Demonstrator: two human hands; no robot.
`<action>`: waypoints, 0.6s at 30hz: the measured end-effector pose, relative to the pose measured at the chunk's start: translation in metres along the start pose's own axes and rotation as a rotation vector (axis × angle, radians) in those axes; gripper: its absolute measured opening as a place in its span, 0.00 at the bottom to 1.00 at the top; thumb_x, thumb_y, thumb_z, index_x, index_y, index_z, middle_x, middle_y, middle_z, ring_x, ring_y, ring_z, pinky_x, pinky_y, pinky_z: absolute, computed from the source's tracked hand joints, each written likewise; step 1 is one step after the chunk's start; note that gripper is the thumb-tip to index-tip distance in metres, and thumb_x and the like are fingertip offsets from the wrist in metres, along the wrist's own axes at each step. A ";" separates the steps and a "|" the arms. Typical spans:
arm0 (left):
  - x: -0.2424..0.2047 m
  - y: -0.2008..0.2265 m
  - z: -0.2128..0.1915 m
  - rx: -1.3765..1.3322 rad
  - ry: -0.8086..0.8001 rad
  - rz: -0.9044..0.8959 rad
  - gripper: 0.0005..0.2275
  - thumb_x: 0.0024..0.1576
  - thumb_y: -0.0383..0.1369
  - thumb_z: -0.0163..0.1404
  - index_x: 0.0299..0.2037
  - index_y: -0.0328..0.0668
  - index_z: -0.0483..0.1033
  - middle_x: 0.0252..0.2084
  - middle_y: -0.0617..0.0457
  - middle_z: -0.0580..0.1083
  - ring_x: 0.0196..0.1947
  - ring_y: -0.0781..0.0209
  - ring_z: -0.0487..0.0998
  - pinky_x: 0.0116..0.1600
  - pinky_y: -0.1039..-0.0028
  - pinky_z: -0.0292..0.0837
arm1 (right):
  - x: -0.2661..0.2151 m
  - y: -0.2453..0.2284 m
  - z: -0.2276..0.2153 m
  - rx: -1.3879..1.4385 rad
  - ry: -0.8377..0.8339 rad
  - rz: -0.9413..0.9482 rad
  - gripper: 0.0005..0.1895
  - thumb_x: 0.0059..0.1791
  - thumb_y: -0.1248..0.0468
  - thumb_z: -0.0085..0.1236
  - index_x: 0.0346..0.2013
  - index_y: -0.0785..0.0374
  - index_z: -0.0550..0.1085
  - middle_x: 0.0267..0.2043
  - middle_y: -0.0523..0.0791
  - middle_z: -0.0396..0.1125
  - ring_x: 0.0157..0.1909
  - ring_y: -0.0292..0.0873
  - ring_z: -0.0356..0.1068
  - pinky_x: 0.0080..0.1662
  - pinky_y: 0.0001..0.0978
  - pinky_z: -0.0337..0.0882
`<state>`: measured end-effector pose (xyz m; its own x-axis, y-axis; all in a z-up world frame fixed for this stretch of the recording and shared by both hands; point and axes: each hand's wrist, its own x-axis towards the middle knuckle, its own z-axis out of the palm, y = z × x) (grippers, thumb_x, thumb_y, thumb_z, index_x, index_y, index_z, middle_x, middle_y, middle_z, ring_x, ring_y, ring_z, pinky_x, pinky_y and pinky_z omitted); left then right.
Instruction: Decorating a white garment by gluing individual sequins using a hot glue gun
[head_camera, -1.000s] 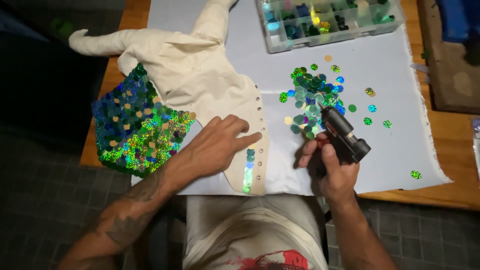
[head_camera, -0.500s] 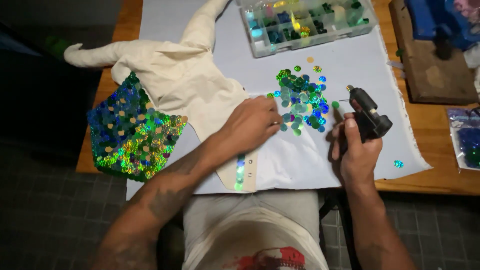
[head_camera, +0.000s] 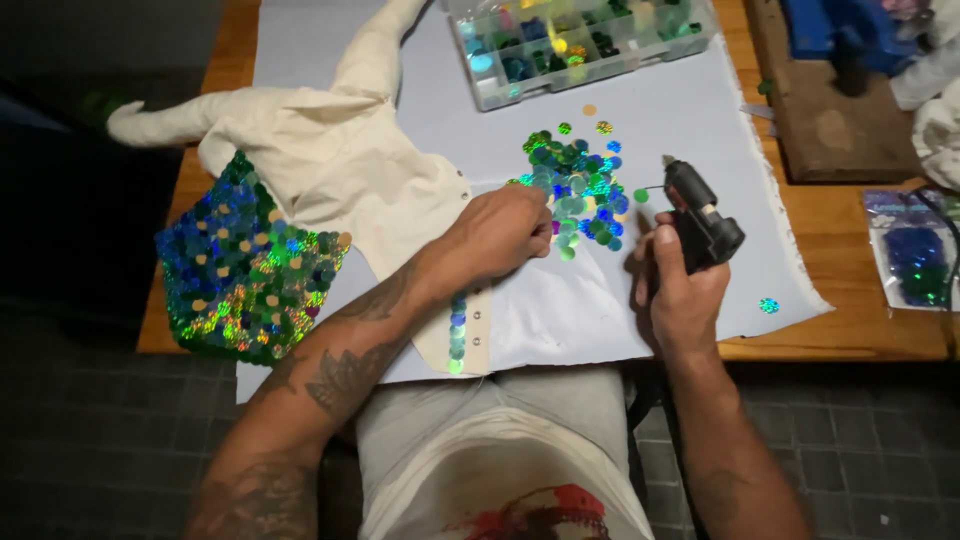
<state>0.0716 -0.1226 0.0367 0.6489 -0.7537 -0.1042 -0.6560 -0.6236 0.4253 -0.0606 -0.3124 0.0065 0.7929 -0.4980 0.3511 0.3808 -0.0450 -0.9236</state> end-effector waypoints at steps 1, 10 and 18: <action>0.000 0.005 -0.004 0.002 0.015 0.016 0.07 0.54 0.38 0.60 0.35 0.46 0.80 0.35 0.48 0.74 0.44 0.42 0.79 0.49 0.54 0.74 | -0.001 -0.003 0.002 0.007 0.007 0.004 0.11 0.58 0.65 0.49 0.48 0.74 0.69 0.26 0.54 0.67 0.09 0.41 0.60 0.13 0.30 0.59; 0.033 0.042 0.000 0.013 0.081 0.142 0.06 0.54 0.34 0.60 0.40 0.51 0.84 0.37 0.50 0.73 0.46 0.45 0.77 0.50 0.53 0.74 | -0.002 -0.004 0.001 0.069 0.014 0.008 0.11 0.58 0.64 0.50 0.48 0.72 0.68 0.25 0.53 0.66 0.09 0.40 0.60 0.13 0.29 0.59; 0.047 0.032 0.003 0.030 0.042 0.102 0.04 0.55 0.32 0.57 0.37 0.51 0.85 0.34 0.48 0.77 0.44 0.42 0.80 0.48 0.51 0.77 | 0.000 -0.010 0.002 0.062 -0.005 0.005 0.11 0.58 0.66 0.50 0.48 0.74 0.69 0.26 0.54 0.66 0.09 0.41 0.60 0.14 0.29 0.60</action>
<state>0.0800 -0.1782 0.0428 0.5929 -0.8049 -0.0237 -0.7307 -0.5502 0.4042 -0.0635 -0.3101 0.0164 0.7970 -0.4937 0.3479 0.4059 0.0113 -0.9139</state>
